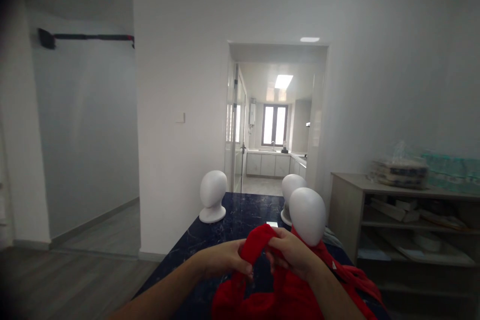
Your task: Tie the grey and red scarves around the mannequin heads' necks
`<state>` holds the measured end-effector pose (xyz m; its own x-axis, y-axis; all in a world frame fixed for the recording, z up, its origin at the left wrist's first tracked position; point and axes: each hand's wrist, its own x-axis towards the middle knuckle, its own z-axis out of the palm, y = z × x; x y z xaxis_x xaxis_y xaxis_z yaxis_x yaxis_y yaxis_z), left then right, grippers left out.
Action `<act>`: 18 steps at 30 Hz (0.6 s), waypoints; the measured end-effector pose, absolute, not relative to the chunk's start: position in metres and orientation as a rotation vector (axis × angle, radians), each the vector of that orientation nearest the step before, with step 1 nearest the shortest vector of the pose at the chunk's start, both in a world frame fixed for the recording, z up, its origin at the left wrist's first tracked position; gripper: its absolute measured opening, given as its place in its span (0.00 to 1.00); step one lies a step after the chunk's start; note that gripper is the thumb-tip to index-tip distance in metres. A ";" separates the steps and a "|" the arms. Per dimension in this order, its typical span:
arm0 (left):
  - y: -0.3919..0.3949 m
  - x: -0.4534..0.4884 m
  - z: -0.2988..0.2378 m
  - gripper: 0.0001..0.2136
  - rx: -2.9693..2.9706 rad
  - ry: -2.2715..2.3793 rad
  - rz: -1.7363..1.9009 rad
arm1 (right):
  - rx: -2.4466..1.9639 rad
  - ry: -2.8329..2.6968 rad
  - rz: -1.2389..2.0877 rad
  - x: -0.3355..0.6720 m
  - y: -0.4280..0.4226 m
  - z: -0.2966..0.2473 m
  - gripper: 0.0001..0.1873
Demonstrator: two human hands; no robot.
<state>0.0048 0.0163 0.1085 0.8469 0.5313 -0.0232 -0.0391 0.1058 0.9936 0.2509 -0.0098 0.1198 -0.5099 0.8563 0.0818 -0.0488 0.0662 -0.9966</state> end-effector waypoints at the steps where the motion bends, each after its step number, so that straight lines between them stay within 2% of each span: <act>1: 0.014 0.004 0.115 0.18 1.424 0.423 0.405 | -0.825 -1.598 1.539 0.256 -0.012 0.118 0.16; 3: 0.010 -0.002 0.129 0.09 1.412 0.411 0.405 | -0.849 -1.607 1.544 0.268 -0.018 0.113 0.16; 8: 0.000 -0.003 0.160 0.13 1.246 0.306 0.635 | -0.858 -1.731 1.525 0.260 -0.038 0.103 0.27; 11: -0.013 0.016 0.177 0.12 1.216 0.268 0.715 | -0.711 -1.655 1.410 0.218 -0.051 0.093 0.36; 13: -0.023 0.027 0.194 0.10 1.245 0.267 0.812 | -0.773 -1.617 1.349 0.186 -0.057 0.082 0.42; 15: -0.032 0.030 0.214 0.09 1.275 0.246 0.924 | -0.919 -1.629 1.278 0.165 -0.061 0.070 0.37; 18: -0.035 0.016 0.244 0.08 1.246 0.157 1.104 | -1.103 -1.718 1.136 0.175 -0.061 0.066 0.15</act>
<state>0.0160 -0.0348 0.2439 0.5103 0.7338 0.4485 -0.5800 -0.0915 0.8095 0.1751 -0.0614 0.0662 -0.3158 0.9382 0.1414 0.2376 0.2224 -0.9456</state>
